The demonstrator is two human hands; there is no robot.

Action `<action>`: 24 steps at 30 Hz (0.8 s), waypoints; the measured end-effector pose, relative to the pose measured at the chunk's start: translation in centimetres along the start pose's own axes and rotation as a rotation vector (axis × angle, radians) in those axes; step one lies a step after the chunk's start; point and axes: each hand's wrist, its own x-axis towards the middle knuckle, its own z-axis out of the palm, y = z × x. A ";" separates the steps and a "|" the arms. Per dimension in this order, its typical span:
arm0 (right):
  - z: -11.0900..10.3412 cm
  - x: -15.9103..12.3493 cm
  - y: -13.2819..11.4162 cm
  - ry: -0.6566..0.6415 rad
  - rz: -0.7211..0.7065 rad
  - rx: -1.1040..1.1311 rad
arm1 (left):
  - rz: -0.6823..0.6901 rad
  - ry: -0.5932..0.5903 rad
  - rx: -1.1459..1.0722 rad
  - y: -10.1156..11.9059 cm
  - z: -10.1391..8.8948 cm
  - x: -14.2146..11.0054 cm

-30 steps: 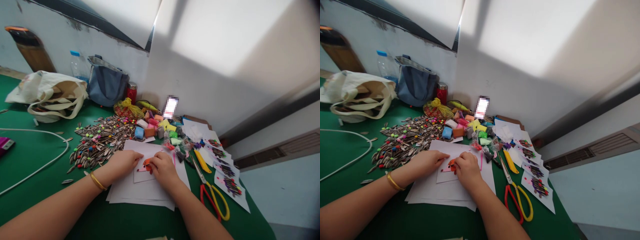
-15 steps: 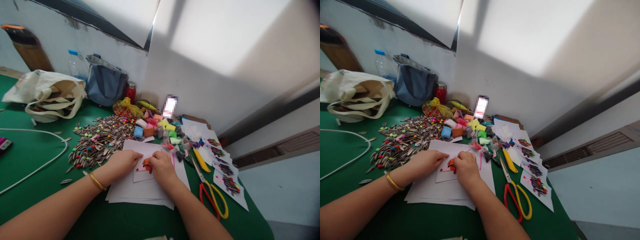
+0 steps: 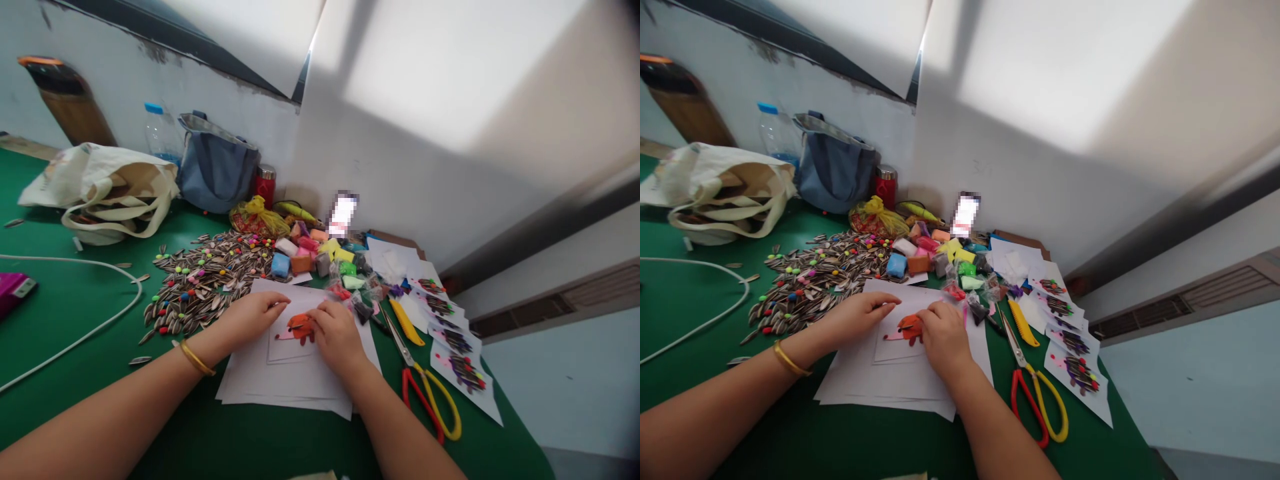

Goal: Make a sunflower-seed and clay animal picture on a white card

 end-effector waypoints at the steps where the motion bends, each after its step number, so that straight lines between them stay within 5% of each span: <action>1: 0.1 0.0 0.0 -0.008 0.004 0.006 | 0.003 0.002 -0.008 0.0 0.0 0.0; 24: 2.0 0.5 -0.9 -0.095 -0.091 -0.142 | 0.012 -0.119 0.260 0.1 0.7 -0.6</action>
